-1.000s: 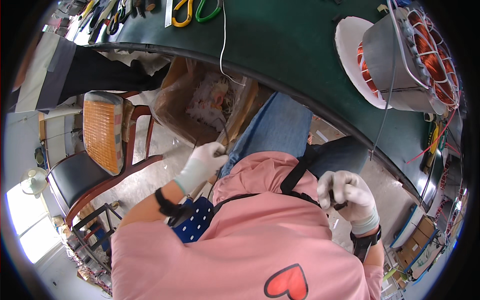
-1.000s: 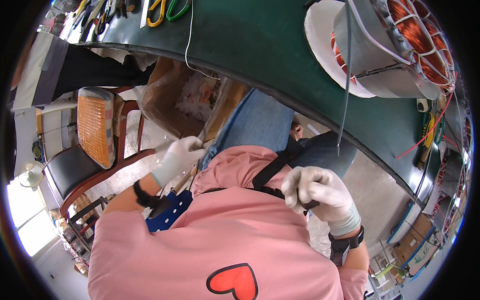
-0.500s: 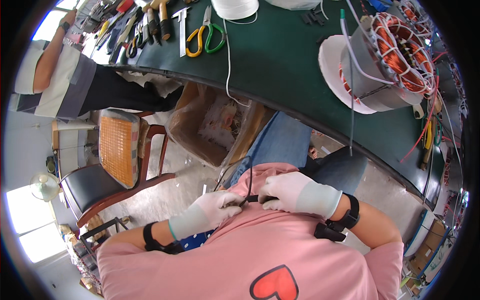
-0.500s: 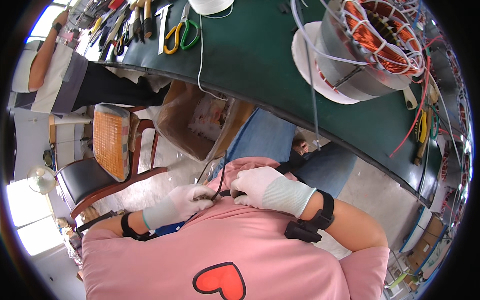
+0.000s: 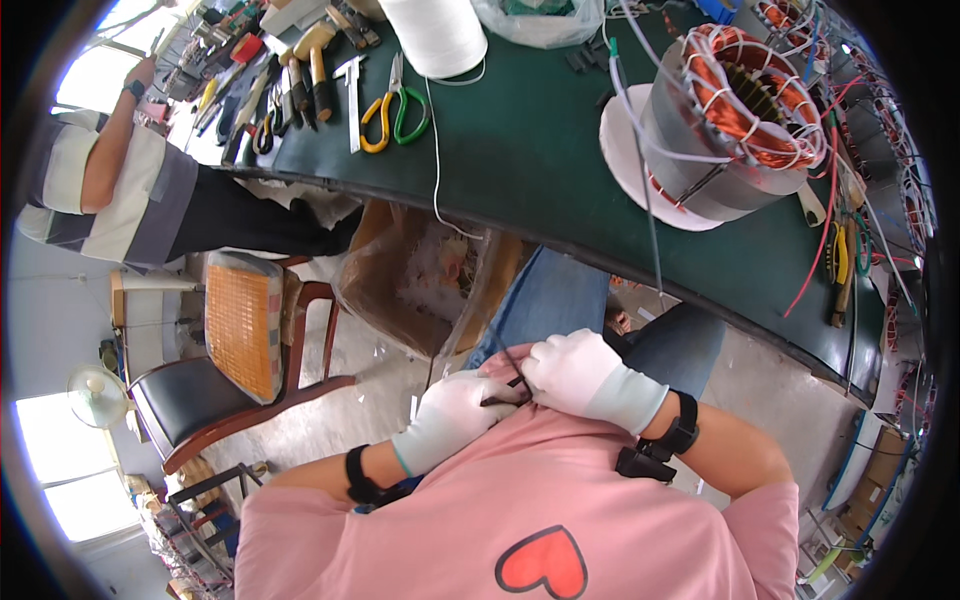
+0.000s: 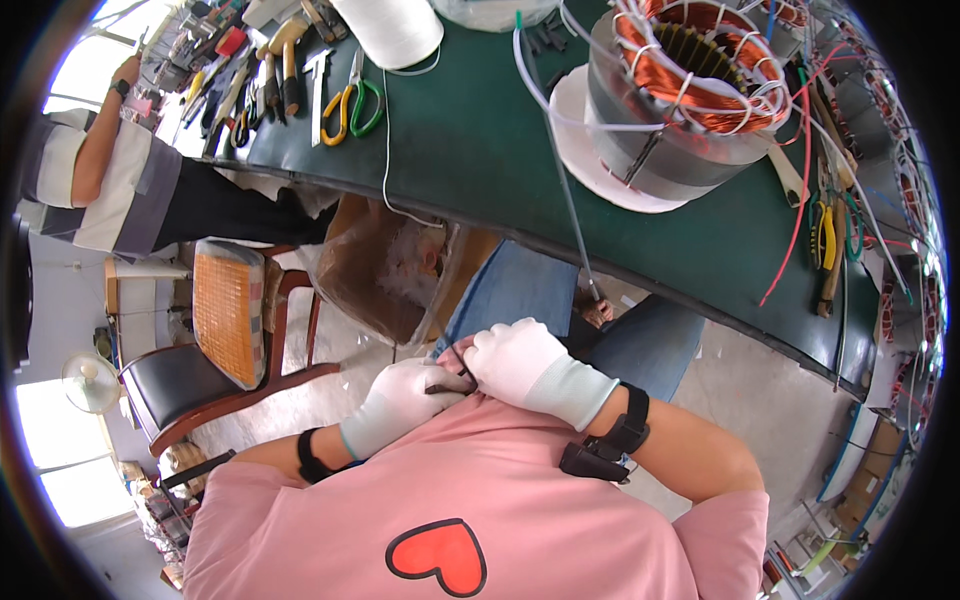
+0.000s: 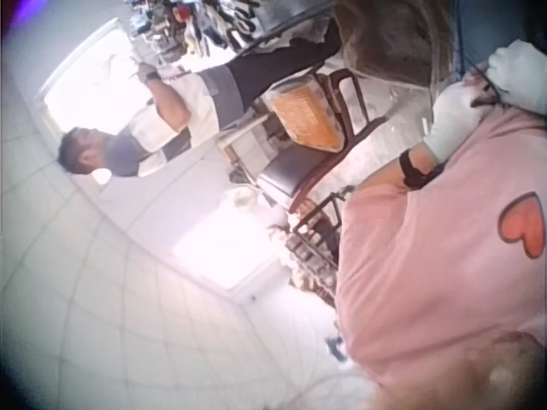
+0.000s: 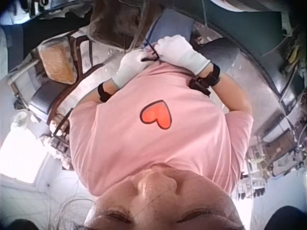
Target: Wiring and tying motor stators on an assembly line.
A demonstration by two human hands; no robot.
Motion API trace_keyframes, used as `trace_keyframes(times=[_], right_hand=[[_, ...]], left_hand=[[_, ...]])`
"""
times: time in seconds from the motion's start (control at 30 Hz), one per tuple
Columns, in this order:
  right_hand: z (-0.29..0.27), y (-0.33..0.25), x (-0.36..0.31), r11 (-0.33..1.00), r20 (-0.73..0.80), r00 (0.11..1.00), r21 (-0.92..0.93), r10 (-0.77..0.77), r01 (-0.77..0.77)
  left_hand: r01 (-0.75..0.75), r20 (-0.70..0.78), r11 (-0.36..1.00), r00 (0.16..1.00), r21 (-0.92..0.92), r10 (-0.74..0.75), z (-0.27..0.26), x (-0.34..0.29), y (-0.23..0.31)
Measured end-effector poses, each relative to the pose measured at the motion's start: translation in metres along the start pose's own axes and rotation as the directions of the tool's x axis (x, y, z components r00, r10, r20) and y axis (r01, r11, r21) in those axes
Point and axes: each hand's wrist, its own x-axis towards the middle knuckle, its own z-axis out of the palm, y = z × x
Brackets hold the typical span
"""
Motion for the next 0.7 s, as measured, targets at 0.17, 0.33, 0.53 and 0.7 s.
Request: trace_keyframes(times=[0.17, 0.33, 0.53, 0.7], right_hand=[[-0.011, -0.011, -0.009, 0.999, -0.05, 0.999, 0.034, 0.006, -0.004], [0.012, -0.018, -0.008, 0.987, -0.035, 0.999, 0.16, 0.005, 0.0], [0.012, -0.005, -0.007, 0.9, 0.103, 0.994, 0.436, -0.023, -0.025], [-0.011, -0.005, -0.015, 0.77, 0.191, 0.98, 0.631, -0.046, -0.087]], left_hand=[[0.35, -0.253, 0.937, 0.906, 0.001, -0.338, 0.03, 0.011, -0.019], [0.305, -0.223, 0.916, 0.942, 0.262, -0.25, 0.028, 0.034, -0.01], [0.192, 0.041, 0.925, 0.975, 0.328, -0.217, 0.02, 0.027, -0.014], [0.172, 0.112, 0.93, 0.969, 0.324, -0.219, -0.001, 0.029, -0.011]])
